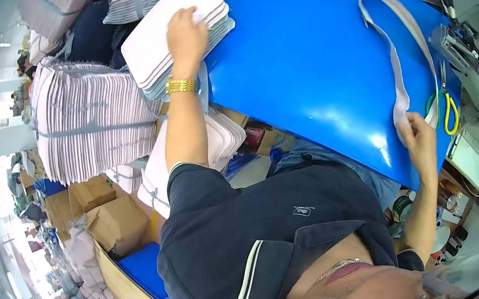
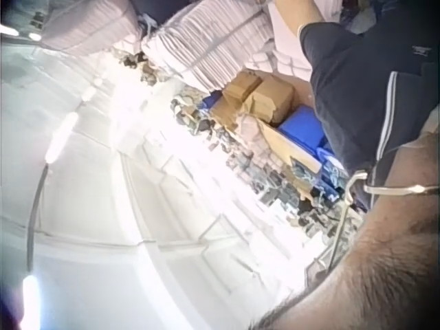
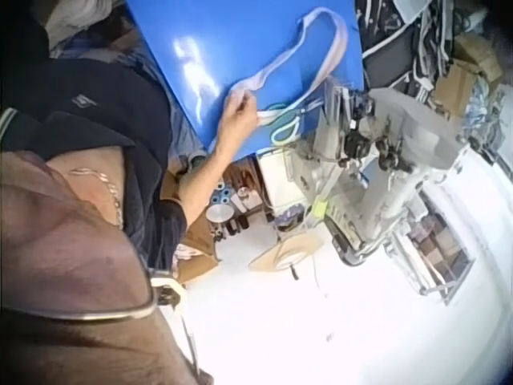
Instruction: Sewing pieces of leather together using an industrial sewing machine to construct pouches.
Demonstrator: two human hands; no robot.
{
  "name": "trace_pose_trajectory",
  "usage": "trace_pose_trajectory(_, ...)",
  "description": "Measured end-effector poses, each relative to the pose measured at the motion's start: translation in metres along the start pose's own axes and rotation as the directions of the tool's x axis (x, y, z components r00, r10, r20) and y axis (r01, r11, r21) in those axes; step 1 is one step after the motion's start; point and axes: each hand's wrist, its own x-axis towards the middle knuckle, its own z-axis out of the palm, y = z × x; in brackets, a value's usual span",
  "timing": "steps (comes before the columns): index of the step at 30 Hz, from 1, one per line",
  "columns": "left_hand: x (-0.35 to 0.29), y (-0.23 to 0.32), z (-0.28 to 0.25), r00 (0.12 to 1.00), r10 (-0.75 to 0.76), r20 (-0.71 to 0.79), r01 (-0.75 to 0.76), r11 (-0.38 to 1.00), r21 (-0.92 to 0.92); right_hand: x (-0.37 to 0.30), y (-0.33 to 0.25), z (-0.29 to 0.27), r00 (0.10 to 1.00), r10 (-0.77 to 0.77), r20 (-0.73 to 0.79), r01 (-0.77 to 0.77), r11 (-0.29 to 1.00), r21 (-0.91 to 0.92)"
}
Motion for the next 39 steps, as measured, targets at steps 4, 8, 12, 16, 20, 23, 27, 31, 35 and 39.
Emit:
trace_pose_trajectory(4,-0.026,-0.049,0.003,0.995,-0.099,0.008,0.099,0.994,0.052,0.003,0.006,0.011,0.999,0.020,0.027,-0.020,1.000,-0.004)
trace_pose_trajectory(8,-0.035,-0.048,-0.002,0.995,-0.087,-0.042,0.088,0.996,0.019,0.007,0.003,0.009,0.997,0.025,0.069,-0.020,0.997,-0.068)
trace_pose_trajectory(12,-0.022,-0.037,-0.027,0.990,-0.001,-0.140,0.009,0.998,0.055,0.000,0.029,0.011,0.991,0.095,0.095,-0.112,0.975,0.193)
trace_pose_trajectory(16,0.001,0.059,-0.113,0.929,0.271,-0.253,-0.249,0.961,0.118,-0.005,0.016,-0.008,0.982,0.117,0.148,-0.163,0.921,0.354)
trace_pose_trajectory(20,0.007,0.135,-0.131,0.821,0.529,-0.215,-0.571,0.748,-0.340,0.009,-0.018,-0.015,0.990,-0.005,0.139,-0.063,0.873,0.484)
trace_pose_trajectory(23,-0.006,0.189,-0.108,0.666,0.745,0.028,-0.642,0.592,-0.486,0.014,-0.047,-0.018,0.960,-0.216,0.177,0.111,0.876,0.469)
trace_pose_trajectory(27,-0.017,0.224,-0.072,0.569,0.821,-0.051,-0.674,0.429,-0.601,0.004,-0.064,-0.004,0.902,-0.431,0.024,0.422,0.892,0.162)
trace_pose_trajectory(31,-0.018,0.244,-0.063,0.542,0.840,0.032,-0.572,0.397,-0.718,-0.013,-0.064,-0.010,0.943,-0.326,0.073,0.319,0.944,0.084)
trace_pose_trajectory(35,-0.016,0.260,-0.059,0.463,0.885,0.045,-0.458,0.282,-0.843,-0.021,-0.060,-0.007,0.924,-0.379,0.047,0.372,0.921,0.114)
trace_pose_trajectory(39,-0.006,0.266,-0.052,0.330,0.942,0.056,-0.385,0.188,-0.904,-0.021,-0.061,-0.002,0.893,-0.449,0.039,0.446,0.892,0.072)
